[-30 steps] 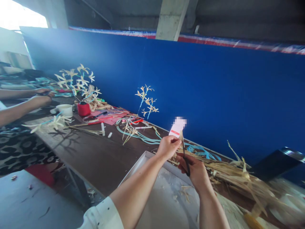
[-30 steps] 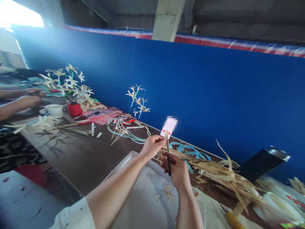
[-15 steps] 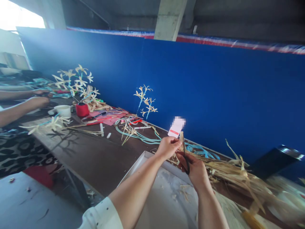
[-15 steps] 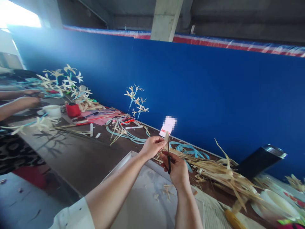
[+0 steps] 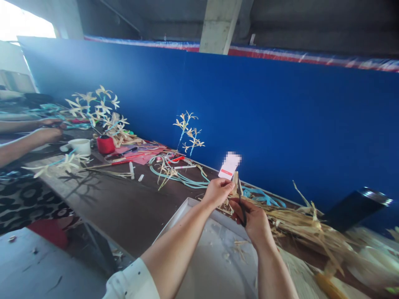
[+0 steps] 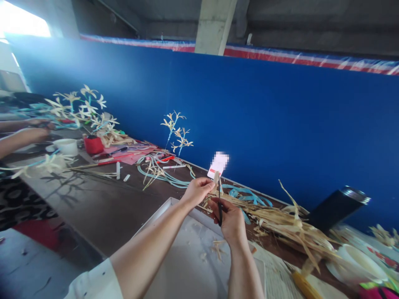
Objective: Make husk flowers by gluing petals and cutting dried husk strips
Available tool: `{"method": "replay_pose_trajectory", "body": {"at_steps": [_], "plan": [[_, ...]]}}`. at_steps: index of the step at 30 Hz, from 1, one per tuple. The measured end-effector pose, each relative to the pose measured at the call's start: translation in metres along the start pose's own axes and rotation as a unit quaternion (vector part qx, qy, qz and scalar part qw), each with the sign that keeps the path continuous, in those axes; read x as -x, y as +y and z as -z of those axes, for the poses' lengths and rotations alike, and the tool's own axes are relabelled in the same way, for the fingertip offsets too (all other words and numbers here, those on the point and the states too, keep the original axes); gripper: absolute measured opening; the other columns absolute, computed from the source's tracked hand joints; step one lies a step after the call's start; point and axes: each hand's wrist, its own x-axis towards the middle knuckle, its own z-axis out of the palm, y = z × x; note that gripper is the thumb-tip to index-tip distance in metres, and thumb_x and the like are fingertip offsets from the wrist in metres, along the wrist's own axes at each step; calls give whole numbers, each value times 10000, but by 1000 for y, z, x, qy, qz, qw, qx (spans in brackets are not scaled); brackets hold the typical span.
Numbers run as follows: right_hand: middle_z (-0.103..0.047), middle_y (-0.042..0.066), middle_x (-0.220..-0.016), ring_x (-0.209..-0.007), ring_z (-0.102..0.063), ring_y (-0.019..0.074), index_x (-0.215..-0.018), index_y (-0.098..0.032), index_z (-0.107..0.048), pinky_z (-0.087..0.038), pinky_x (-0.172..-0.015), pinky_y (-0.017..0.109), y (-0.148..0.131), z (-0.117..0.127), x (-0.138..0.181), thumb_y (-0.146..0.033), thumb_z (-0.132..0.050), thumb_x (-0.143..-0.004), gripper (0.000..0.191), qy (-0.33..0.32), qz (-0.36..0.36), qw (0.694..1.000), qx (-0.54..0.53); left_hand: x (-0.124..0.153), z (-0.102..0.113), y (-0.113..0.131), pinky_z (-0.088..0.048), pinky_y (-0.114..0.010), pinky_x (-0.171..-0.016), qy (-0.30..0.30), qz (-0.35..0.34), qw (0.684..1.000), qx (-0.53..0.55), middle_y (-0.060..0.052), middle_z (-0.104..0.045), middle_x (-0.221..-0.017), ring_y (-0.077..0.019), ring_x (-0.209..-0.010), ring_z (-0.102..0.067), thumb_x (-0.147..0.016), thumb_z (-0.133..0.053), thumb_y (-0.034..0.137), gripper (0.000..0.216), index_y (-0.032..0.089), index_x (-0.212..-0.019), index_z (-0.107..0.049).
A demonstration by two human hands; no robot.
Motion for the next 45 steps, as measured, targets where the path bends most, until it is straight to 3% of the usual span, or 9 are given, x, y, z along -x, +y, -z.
{"method": "replay_pose_trajectory", "body": {"at_steps": [19,24,31,45], "plan": [[-576,-2,-546,-480,-489,131,-930,-158,-675,-349,-440,233,9,4,-4,-466,-710,-600,453,17,-16,999,-41,4,3,4,-365,-179,-542,-67,-42,993,-82,-28,-633,-668,-105,-591,-521,-756,-494,356,299,120,-797,-674],[-610,13,-632,-515,-509,133,-974,-165,-659,-355,-452,233,13,6,-4,-449,-704,-622,455,13,-5,998,-57,4,5,3,-384,-194,-583,-63,-57,989,-123,-39,-659,-722,-131,-654,-556,-756,-495,360,308,129,-844,-677],[-573,-5,-542,-459,-472,115,-963,-158,-664,-327,-425,224,12,8,-4,-459,-697,-627,452,6,-6,998,-65,3,6,3,-375,-198,-581,-56,-86,983,-151,-28,-649,-710,-123,-628,-541,-769,-477,359,309,132,-840,-675],[-528,-15,-502,-447,-417,96,-923,-157,-680,-314,-413,209,5,9,0,-455,-679,-642,409,40,21,998,-38,1,8,5,-363,-205,-567,-52,-56,990,-119,-11,-605,-651,-105,-582,-505,-763,-485,367,303,126,-811,-663]]}}
